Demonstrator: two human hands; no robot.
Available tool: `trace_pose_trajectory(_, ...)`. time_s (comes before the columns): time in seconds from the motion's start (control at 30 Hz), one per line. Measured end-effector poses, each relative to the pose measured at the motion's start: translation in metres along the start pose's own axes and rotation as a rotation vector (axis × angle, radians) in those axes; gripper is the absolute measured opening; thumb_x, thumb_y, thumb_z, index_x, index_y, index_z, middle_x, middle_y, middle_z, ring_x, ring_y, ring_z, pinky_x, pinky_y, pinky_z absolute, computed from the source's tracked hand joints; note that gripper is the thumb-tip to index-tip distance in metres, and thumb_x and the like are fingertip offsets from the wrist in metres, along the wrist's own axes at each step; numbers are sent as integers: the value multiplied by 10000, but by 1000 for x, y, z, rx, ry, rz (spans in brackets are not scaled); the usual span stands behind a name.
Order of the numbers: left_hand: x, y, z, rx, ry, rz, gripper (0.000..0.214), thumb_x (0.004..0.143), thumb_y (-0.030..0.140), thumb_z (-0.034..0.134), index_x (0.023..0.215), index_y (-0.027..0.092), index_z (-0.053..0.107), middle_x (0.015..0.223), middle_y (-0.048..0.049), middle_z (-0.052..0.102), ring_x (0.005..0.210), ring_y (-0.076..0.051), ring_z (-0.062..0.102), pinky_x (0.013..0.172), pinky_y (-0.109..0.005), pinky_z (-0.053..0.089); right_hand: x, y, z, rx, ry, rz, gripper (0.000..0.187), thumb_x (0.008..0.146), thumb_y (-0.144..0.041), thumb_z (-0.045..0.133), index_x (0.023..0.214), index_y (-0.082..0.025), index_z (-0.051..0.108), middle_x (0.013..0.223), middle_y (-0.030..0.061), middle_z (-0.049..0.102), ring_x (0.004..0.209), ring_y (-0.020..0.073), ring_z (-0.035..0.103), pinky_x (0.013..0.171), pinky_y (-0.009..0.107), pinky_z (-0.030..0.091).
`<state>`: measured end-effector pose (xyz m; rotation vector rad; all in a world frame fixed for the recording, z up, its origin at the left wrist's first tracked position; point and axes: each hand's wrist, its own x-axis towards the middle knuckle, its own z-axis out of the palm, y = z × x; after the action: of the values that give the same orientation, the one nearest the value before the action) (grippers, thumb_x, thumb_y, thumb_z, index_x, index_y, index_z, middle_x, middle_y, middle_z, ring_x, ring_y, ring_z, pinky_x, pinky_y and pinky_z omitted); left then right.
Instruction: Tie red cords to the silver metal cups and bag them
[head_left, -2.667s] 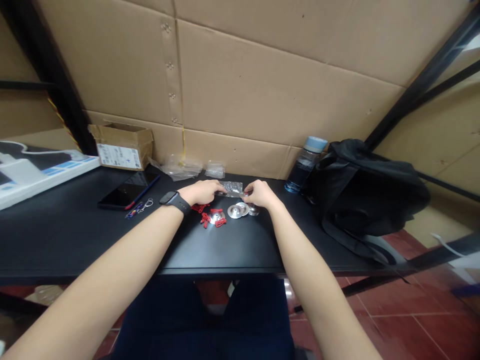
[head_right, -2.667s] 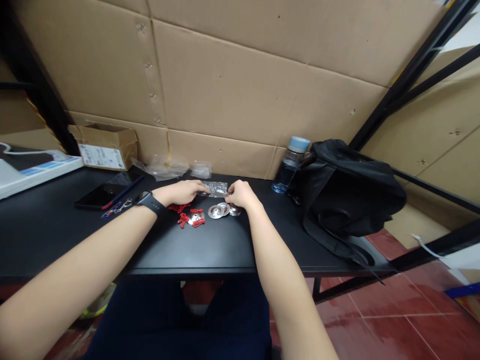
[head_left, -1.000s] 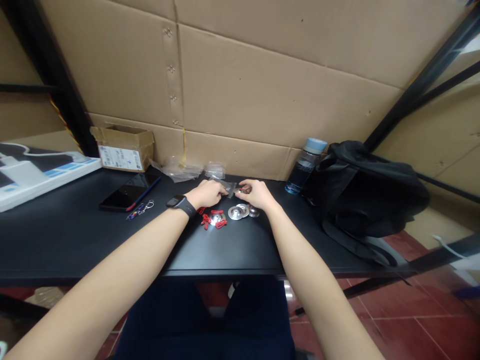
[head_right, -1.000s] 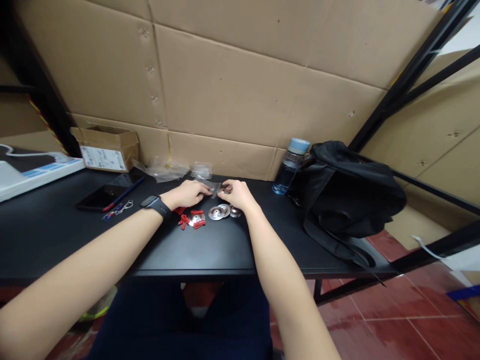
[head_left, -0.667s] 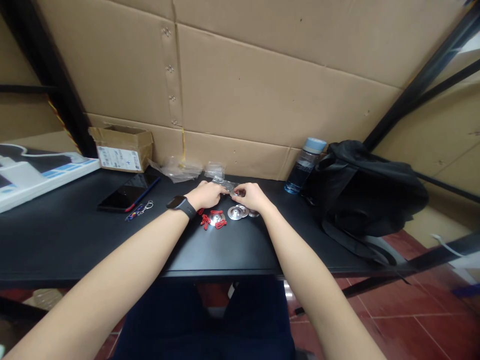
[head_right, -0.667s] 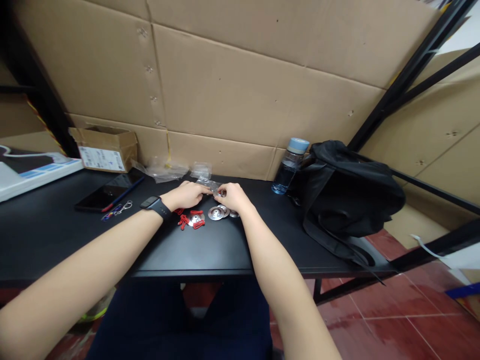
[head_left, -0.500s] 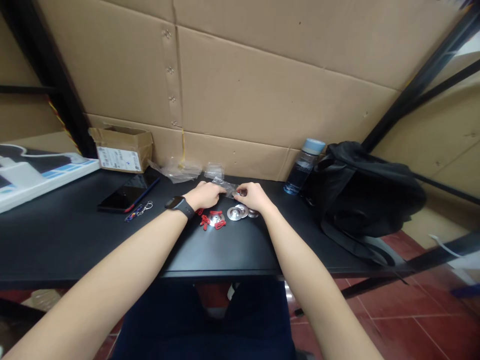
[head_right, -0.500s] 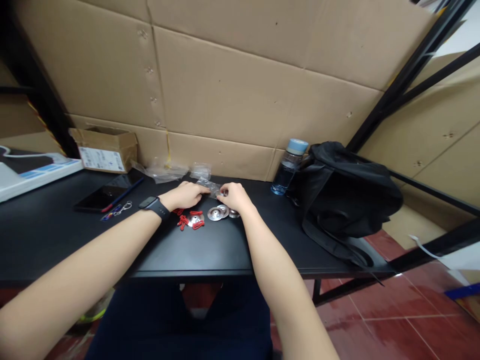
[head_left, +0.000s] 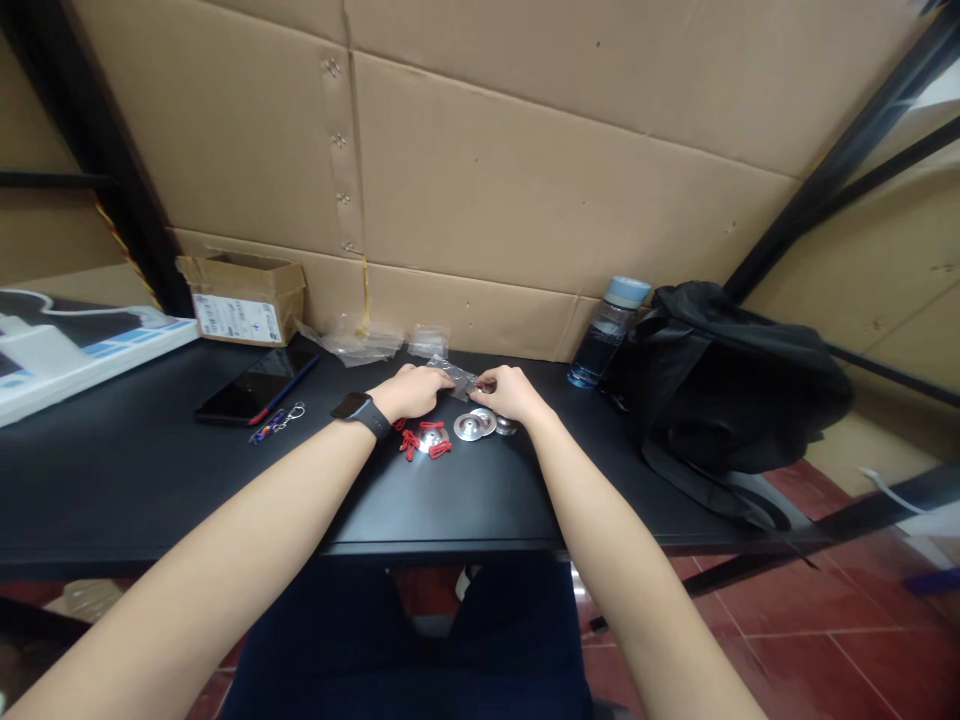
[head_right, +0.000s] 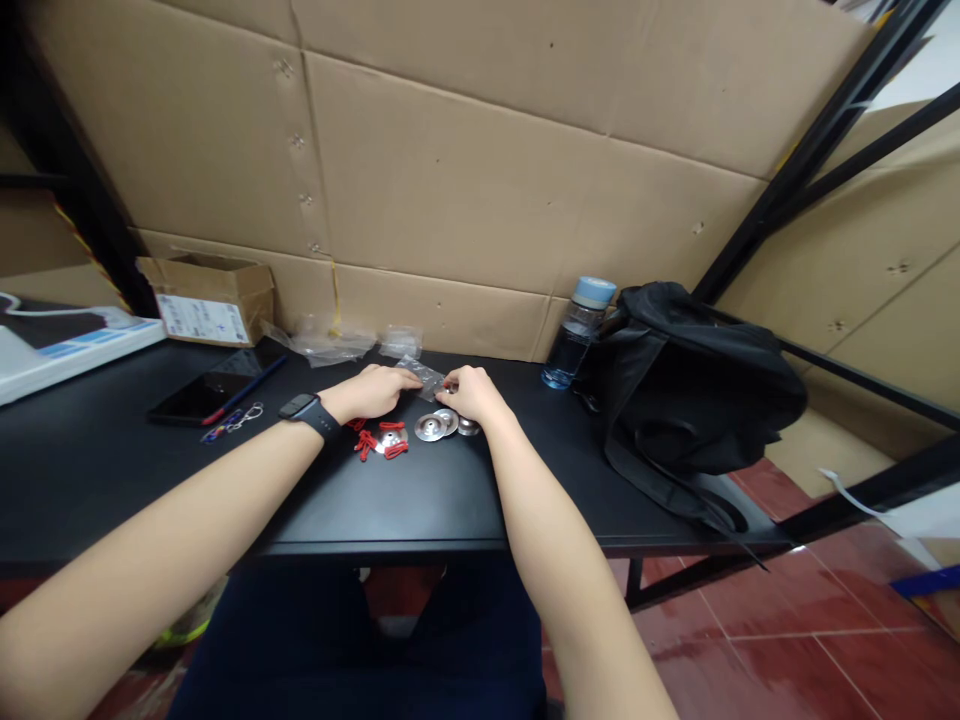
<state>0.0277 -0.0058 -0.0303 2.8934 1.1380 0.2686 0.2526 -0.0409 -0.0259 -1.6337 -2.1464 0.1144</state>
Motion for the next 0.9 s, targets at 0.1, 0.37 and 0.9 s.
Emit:
trace_pose_trajectory(0.1, 0, 0, -1, 14, 0, 10, 620, 818, 30, 433, 1337, 270, 674, 1470, -28, 608, 1352, -210, 570, 1118, -337, 436, -1, -3, -2, 11, -15, -22, 230, 797, -321, 806, 993, -202, 817, 903, 62, 808, 856, 206, 745, 750, 239, 507)
trace_pose_trajectory(0.37, 1, -1, 0, 11, -22, -3, 654, 807, 43, 464, 1376, 304, 652, 1531, -22, 539, 1407, -239, 521, 1155, -377, 410, 1, -6, 0, 2, -21, -64, 250, 822, -297, 806, 1045, -185, 819, 940, 81, 805, 880, 208, 735, 782, 246, 504)
trace_pose_trajectory(0.9, 0, -3, 0, -75, 28, -11, 595, 855, 93, 463, 1411, 265, 585, 1372, -30, 684, 1246, -228, 659, 1059, -321, 497, 6, -7, 16, -40, 18, -167, 228, 904, -266, 751, 1112, -185, 796, 1105, 100, 610, 979, 194, 630, 925, 295, 479)
